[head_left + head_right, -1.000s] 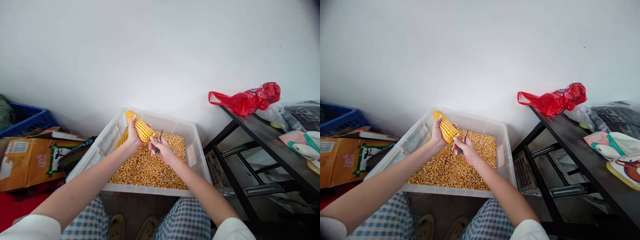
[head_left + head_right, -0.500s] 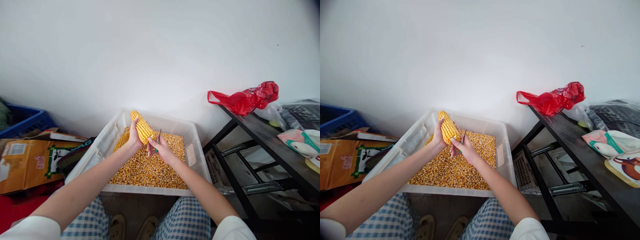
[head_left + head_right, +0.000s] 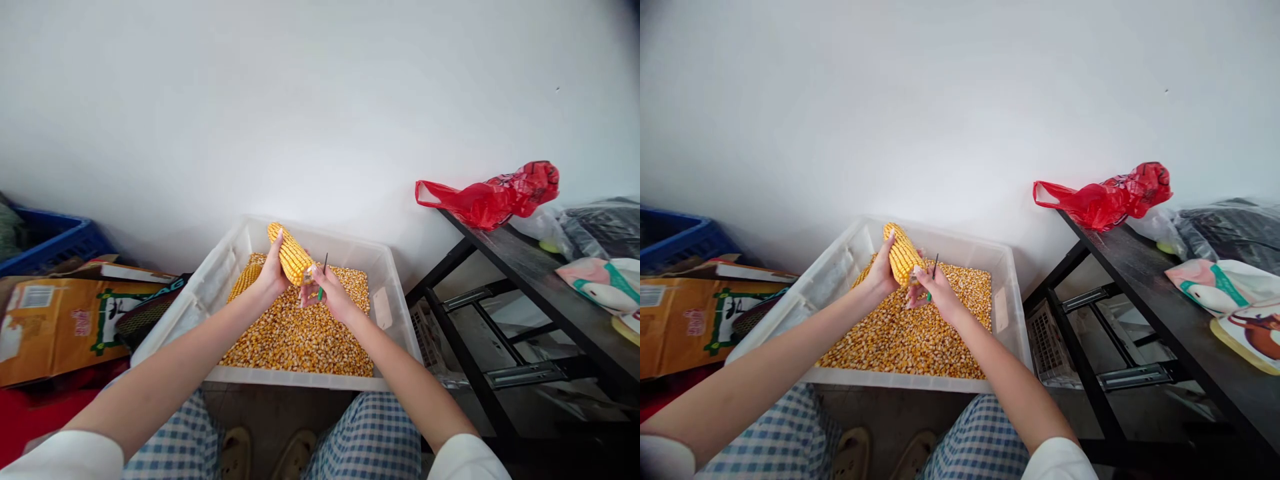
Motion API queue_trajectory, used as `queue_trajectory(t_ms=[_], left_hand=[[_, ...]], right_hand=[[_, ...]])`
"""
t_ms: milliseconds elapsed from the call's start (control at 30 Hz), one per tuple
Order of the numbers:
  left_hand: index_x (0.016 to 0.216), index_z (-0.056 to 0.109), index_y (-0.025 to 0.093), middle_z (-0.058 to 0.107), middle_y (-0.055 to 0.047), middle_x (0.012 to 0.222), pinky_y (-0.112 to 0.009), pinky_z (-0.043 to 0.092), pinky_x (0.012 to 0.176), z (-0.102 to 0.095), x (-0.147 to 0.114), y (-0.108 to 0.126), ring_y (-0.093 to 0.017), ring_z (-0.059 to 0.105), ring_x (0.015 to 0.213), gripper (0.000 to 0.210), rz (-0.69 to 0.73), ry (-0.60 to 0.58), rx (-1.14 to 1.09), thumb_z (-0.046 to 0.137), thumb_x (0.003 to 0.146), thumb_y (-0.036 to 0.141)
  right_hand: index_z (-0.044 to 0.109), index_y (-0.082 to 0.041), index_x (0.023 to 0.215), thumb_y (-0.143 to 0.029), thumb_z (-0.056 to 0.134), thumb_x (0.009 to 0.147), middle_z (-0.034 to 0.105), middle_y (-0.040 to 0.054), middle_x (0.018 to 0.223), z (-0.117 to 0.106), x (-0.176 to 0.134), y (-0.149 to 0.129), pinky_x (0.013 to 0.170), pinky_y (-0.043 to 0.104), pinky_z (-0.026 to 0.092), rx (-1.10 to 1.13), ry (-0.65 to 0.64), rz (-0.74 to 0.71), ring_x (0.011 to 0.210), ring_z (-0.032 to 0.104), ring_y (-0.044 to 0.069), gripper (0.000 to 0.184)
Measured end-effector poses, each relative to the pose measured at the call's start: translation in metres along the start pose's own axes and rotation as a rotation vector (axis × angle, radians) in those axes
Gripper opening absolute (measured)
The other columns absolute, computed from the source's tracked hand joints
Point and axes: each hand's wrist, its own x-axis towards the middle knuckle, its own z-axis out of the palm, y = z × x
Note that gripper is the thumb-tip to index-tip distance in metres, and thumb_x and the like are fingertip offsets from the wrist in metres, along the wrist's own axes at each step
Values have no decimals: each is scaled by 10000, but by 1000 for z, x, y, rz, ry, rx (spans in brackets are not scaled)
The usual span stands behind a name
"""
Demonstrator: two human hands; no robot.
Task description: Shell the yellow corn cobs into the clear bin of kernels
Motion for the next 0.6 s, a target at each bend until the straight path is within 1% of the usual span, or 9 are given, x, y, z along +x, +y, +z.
queue_trajectory(t_ms=[67, 167, 267, 400, 533, 600], left_hand=[[882, 581, 121, 636, -96, 667, -334, 536, 547, -2, 1, -1, -207, 624, 561, 426, -6, 12, 7, 545, 749, 524], [863, 588, 133, 637, -104, 659, -350, 533, 502, -7, 4, -1, -224, 620, 542, 425, -12, 27, 61, 554, 729, 535], [860, 587, 150, 633, -103, 639, -377, 520, 446, -11, 3, 0, -247, 614, 507, 456, -54, 22, 102, 545, 706, 577], [853, 584, 144, 635, -110, 640, -407, 520, 441, -12, 3, 2, -269, 618, 510, 498, -80, -12, 88, 526, 694, 612], [835, 581, 139, 642, -106, 655, -404, 530, 473, -16, 8, 2, -259, 624, 534, 455, -41, -3, 52, 534, 711, 574], [830, 580, 139, 642, -104, 655, -400, 536, 493, -18, 10, 3, -258, 632, 560, 435, -19, 2, 41, 532, 720, 557]], right_hand=[[395, -204, 884, -572, 511, 757, 572, -29, 619, -1, 1, 1, 460, 237, 515, -11, 32, 83, 471, 563, 96, 406], [392, -205, 873, -558, 559, 730, 589, -20, 647, -1, 3, 5, 447, 239, 513, -34, 59, 146, 476, 570, 102, 416], [348, -213, 849, -482, 619, 715, 602, -23, 669, -1, 2, 8, 463, 246, 517, -52, -4, 127, 488, 576, 104, 405], [323, -216, 851, -422, 629, 719, 607, -27, 690, -3, -1, 7, 497, 239, 522, -96, -81, 94, 509, 586, 98, 392], [330, -213, 888, -348, 697, 663, 622, -16, 777, -6, 0, 7, 552, 256, 542, -136, -114, 55, 556, 603, 94, 451], [310, -217, 864, -379, 681, 675, 627, -9, 786, -5, 1, 6, 547, 269, 542, -129, -124, 66, 570, 609, 103, 447]])
